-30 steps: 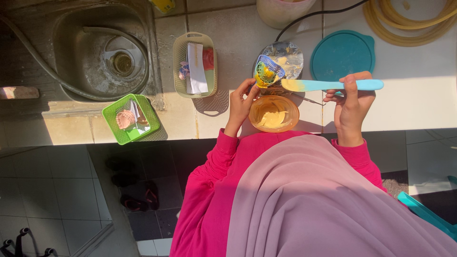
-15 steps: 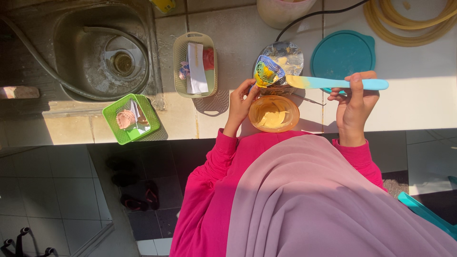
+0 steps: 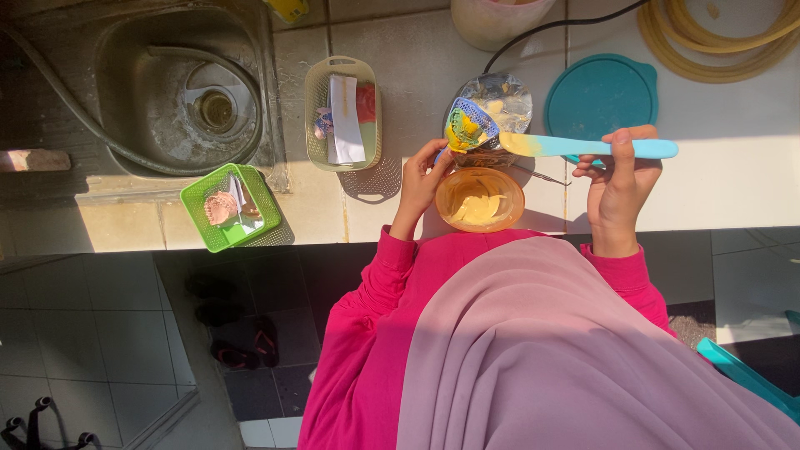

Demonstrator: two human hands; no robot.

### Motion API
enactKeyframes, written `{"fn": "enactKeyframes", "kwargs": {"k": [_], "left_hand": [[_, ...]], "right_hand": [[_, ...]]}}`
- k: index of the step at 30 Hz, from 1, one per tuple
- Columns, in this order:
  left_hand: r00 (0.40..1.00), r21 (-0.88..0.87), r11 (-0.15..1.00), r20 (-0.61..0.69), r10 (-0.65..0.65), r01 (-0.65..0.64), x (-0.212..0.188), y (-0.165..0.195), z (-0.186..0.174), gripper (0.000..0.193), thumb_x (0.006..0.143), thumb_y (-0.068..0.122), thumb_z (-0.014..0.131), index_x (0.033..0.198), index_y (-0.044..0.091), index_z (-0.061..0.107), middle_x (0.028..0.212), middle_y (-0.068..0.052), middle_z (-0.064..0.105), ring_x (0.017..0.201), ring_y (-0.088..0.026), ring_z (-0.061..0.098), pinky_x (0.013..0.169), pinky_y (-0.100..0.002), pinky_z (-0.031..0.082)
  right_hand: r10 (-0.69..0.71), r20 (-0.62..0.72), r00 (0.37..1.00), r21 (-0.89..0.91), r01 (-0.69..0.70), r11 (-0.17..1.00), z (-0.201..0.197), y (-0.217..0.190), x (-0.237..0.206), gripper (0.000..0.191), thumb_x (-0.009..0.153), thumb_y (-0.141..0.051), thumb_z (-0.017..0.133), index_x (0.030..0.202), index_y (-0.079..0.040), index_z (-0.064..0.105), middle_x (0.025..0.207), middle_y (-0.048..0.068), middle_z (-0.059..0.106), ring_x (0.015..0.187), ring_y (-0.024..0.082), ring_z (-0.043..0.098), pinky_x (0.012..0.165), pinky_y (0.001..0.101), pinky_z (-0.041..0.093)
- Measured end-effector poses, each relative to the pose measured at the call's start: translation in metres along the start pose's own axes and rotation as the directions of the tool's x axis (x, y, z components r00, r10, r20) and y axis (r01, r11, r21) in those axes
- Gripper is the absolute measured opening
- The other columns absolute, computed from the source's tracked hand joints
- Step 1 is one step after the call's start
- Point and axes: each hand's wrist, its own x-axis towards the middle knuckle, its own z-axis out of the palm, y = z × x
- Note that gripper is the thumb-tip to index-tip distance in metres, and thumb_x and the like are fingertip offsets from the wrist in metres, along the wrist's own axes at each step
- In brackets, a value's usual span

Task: The person mixes a yellow paste in a plastic bowl using a spatula, adding material and stirring it at a sink-side counter. They then hold a partial denture framework on a plaster model and spread the mixed paste onto the framework with the spatula, working it into the dental appliance.

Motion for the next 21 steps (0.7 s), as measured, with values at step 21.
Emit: {"fn": "enactKeyframes", "kwargs": {"k": [21], "left_hand": [[0.985, -0.283, 0.955, 0.165, -0.041, 0.087, 0.0038, 0.0049, -0.0044, 0.024, 0.109, 0.016, 0.06, 0.123, -0.003, 0.066, 0.09, 0.003, 0.061, 0.075, -0.005, 0.047, 0.069, -0.02, 0.041]], "right_hand": [[-0.007, -0.005, 1.0, -0.011, 0.007, 1.0, -0.0002, 0.0008, -0.0017, 0.028, 0.113, -0.031, 0.071, 0.109, -0.008, 0.055, 0.087, 0.007, 0.062, 0.073, 0.016, 0.069, 0.059, 0.0284, 0.058]]}}
